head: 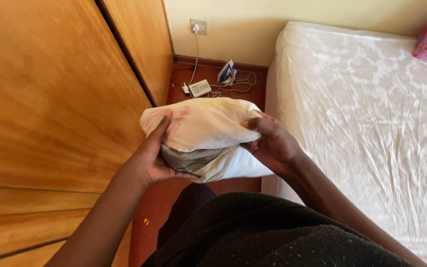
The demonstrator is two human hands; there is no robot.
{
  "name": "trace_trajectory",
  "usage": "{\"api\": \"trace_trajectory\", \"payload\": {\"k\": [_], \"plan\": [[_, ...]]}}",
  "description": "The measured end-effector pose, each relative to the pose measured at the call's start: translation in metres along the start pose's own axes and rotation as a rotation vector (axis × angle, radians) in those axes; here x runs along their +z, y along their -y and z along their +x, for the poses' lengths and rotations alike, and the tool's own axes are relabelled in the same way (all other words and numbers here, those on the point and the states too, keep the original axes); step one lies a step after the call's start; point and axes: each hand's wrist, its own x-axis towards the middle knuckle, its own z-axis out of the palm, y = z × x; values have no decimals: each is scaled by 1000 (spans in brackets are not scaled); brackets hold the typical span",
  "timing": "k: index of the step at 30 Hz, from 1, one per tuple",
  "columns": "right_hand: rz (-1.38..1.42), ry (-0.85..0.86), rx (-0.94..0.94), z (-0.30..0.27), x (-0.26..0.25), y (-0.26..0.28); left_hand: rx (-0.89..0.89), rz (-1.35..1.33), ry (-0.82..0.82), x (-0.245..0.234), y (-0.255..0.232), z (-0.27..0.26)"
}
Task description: Putting decorative cases on several pillows in a bedroom.
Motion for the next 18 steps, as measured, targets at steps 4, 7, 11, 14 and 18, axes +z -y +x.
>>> {"api": "trace_trajectory", "payload": {"k": [4, 7, 11, 14, 18], "plan": [[-68, 97, -24, 49, 11, 31, 100, -114, -71, -10, -28, 46], [-161, -48, -23, 83, 15, 57, 157, -166, 4, 1, -65, 84], [-191, -66, -181, 126, -12, 96, 188, -154, 140, 39, -127, 137], [-164, -241, -255, 128, -24, 122, 209, -71, 245, 72, -159, 183], [-16, -305, -441, 124, -65, 132, 190, 1, 381, 120, -179, 228]]}}
